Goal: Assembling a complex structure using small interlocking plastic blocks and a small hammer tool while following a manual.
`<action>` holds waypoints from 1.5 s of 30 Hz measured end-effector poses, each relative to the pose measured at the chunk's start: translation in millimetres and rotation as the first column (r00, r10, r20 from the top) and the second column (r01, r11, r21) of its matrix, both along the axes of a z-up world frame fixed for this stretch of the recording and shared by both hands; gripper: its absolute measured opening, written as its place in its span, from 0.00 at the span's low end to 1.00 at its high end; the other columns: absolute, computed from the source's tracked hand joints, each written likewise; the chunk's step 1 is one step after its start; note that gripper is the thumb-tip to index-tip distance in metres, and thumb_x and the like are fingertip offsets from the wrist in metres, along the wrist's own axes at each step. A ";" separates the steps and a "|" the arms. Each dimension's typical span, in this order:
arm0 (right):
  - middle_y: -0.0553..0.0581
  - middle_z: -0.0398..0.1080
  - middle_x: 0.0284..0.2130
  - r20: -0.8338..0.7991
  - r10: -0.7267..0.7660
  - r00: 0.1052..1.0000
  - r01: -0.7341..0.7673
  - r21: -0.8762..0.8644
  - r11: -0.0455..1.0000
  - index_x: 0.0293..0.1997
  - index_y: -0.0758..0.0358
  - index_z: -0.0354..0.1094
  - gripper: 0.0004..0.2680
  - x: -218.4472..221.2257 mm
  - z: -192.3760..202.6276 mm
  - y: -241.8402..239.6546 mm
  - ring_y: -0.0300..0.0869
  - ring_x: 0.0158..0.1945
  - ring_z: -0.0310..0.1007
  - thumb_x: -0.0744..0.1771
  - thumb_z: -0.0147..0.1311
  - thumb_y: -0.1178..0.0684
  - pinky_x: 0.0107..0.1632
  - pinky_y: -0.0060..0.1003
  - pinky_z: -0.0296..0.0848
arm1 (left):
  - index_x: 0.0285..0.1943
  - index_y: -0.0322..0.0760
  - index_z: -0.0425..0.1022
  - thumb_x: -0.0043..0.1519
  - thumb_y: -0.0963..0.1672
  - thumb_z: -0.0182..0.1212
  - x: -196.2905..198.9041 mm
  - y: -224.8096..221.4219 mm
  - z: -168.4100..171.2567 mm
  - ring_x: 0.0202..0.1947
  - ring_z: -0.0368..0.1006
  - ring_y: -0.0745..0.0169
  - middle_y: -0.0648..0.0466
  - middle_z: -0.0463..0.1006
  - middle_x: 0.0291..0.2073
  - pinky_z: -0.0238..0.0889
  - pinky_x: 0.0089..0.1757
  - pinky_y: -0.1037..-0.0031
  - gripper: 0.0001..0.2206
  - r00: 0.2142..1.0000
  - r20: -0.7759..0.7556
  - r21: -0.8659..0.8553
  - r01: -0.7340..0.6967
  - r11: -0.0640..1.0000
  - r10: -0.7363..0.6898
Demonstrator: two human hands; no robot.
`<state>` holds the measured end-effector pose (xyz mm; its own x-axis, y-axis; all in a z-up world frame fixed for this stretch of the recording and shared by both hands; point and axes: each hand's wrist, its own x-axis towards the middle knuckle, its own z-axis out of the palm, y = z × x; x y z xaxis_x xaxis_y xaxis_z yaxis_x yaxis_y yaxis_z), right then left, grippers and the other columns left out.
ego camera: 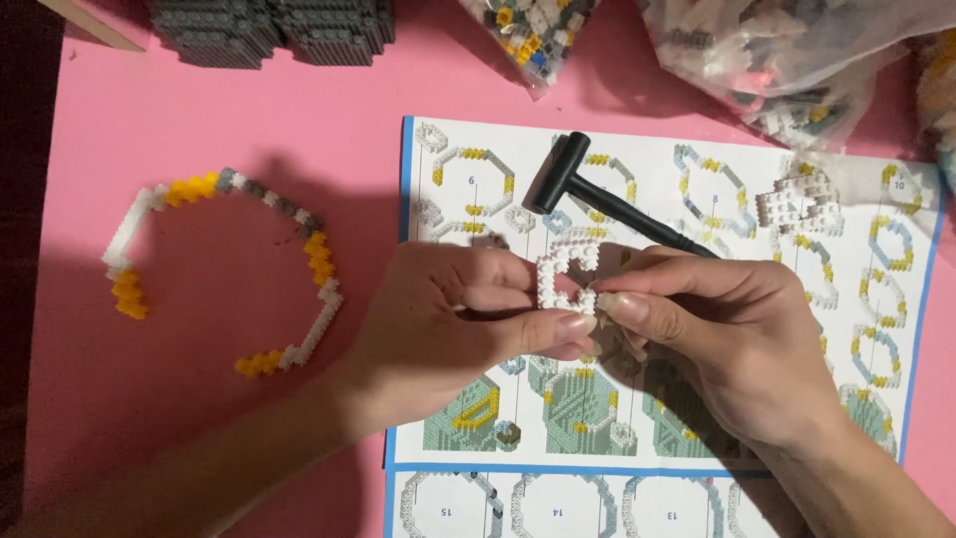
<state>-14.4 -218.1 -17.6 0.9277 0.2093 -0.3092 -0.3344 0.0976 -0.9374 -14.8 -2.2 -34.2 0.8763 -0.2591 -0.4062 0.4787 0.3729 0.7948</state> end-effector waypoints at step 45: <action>0.66 0.77 0.28 -0.017 0.015 1.000 -0.017 -0.149 0.989 0.38 0.77 0.79 0.03 1.1 9.5 3.7 0.45 0.29 0.70 0.65 0.62 0.66 0.32 0.36 0.70 | 0.17 0.35 0.58 0.55 0.34 0.70 -3.9 4.2 0.3 0.30 0.86 0.51 0.53 0.68 0.21 0.94 0.39 0.54 0.21 0.984 0.172 -0.030 0.046 0.998 -0.040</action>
